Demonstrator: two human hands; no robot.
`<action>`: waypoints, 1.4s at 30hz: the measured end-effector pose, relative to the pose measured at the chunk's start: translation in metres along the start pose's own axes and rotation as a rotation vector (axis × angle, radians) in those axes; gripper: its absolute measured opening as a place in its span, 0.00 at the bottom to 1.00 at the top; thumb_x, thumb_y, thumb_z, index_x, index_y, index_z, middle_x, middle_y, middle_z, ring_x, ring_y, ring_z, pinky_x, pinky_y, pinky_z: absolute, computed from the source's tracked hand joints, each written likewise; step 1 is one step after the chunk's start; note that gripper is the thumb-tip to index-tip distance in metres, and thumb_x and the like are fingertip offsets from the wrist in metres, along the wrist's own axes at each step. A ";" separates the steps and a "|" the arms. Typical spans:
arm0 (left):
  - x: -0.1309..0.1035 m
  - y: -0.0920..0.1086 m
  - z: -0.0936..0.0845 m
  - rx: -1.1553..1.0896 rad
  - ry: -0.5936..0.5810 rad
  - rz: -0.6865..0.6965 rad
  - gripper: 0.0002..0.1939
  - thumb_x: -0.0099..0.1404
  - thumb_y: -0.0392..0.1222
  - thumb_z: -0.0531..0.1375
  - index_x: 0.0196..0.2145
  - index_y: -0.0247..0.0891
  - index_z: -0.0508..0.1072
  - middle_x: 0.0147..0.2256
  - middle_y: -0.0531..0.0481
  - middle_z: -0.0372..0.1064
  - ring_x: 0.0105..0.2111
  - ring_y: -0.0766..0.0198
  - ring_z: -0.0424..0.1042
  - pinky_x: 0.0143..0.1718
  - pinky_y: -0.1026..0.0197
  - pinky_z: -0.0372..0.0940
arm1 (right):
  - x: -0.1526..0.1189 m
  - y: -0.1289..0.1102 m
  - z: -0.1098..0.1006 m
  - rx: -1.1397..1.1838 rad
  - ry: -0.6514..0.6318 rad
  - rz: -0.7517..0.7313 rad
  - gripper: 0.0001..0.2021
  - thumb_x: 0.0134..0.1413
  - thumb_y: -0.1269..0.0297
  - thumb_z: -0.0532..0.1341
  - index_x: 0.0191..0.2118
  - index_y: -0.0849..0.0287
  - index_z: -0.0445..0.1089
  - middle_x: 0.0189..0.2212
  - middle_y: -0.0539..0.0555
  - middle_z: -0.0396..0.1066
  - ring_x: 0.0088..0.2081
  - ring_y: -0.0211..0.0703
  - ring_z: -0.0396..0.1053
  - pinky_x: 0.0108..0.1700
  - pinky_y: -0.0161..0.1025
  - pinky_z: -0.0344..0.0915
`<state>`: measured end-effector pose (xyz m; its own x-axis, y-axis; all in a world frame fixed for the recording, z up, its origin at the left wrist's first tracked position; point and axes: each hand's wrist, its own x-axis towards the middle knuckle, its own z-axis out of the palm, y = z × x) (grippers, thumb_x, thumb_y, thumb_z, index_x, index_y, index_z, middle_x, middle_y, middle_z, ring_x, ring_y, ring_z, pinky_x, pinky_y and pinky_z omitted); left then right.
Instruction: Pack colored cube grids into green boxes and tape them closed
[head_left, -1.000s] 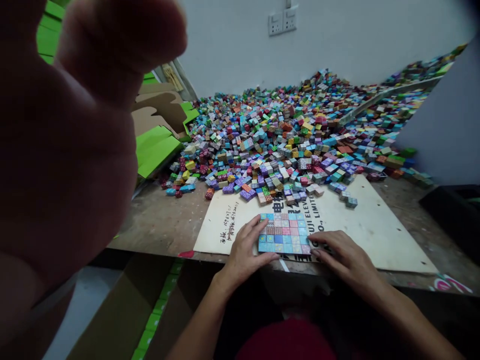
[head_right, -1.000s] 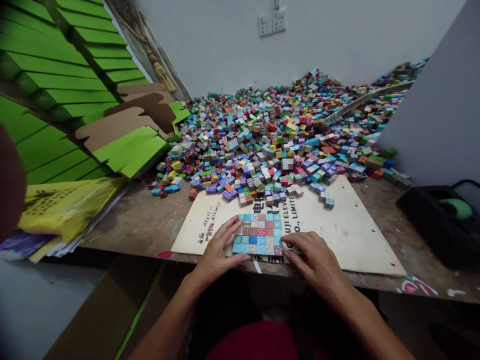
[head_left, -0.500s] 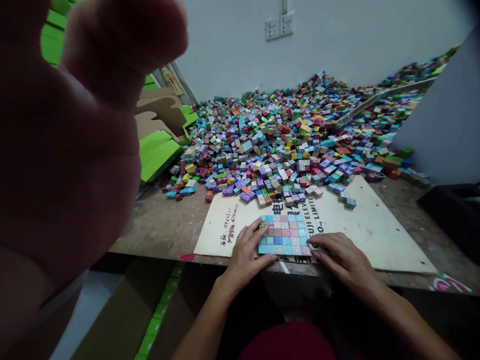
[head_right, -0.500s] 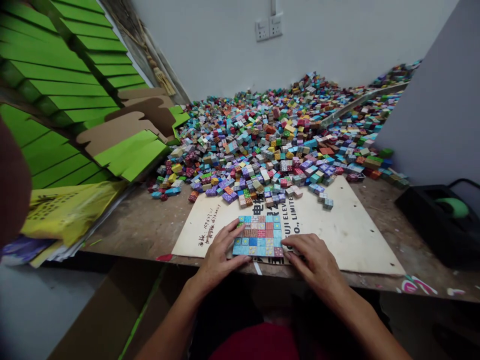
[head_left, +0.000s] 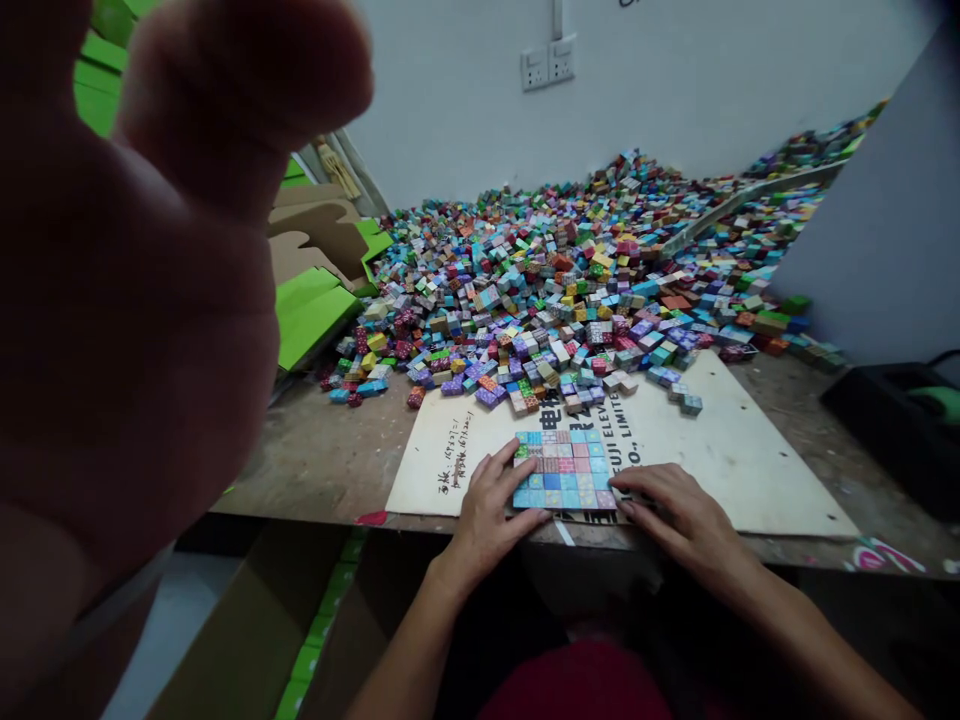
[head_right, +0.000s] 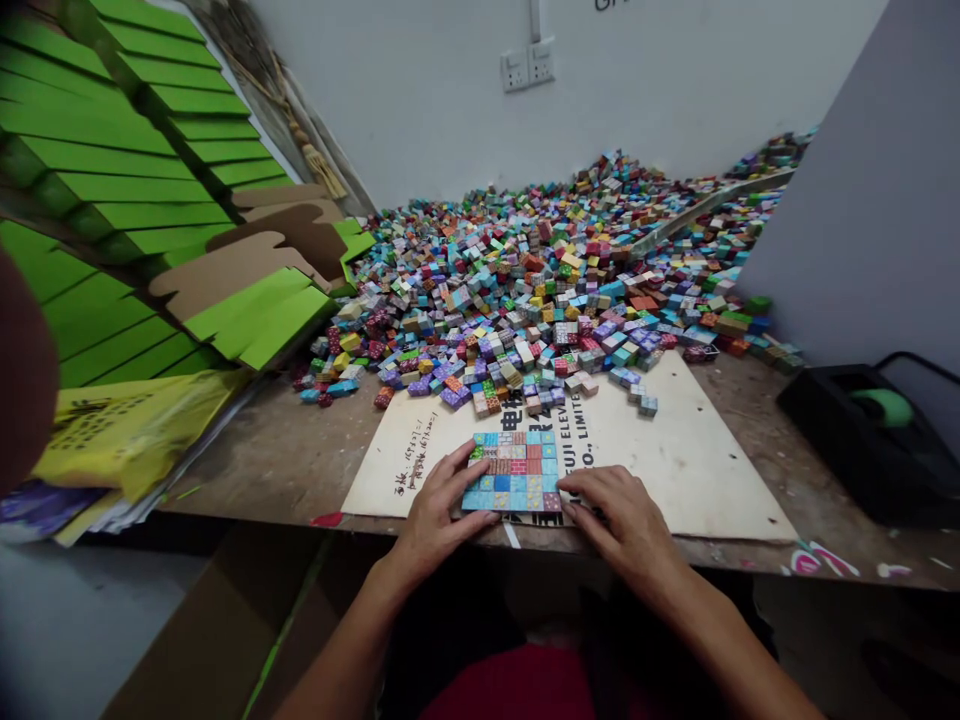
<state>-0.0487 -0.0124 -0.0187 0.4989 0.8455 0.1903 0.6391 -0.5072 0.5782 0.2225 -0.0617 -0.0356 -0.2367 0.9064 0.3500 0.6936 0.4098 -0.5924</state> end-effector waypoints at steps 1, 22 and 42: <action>0.000 0.000 0.000 0.004 0.000 0.003 0.30 0.57 0.50 0.64 0.56 0.45 0.64 0.61 0.41 0.50 0.60 0.48 0.52 0.59 0.40 0.48 | 0.000 0.000 0.000 0.003 -0.004 0.001 0.12 0.58 0.64 0.53 0.46 0.54 0.68 0.43 0.56 0.72 0.45 0.47 0.68 0.45 0.47 0.65; -0.001 -0.003 0.002 0.004 0.020 0.012 0.29 0.58 0.49 0.63 0.56 0.46 0.63 0.61 0.42 0.50 0.60 0.49 0.53 0.59 0.41 0.50 | 0.001 -0.007 -0.004 0.033 -0.010 0.019 0.13 0.58 0.62 0.54 0.48 0.52 0.69 0.43 0.55 0.73 0.45 0.48 0.68 0.45 0.47 0.66; -0.002 -0.006 0.004 0.026 0.029 0.034 0.29 0.59 0.49 0.62 0.57 0.47 0.63 0.61 0.42 0.50 0.60 0.49 0.53 0.59 0.41 0.50 | -0.001 -0.005 -0.002 0.033 -0.051 0.027 0.13 0.58 0.61 0.56 0.49 0.51 0.67 0.45 0.54 0.71 0.47 0.48 0.66 0.46 0.48 0.64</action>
<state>-0.0507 -0.0118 -0.0258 0.5039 0.8319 0.2325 0.6372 -0.5397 0.5501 0.2204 -0.0646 -0.0308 -0.2527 0.9209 0.2967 0.6777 0.3873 -0.6250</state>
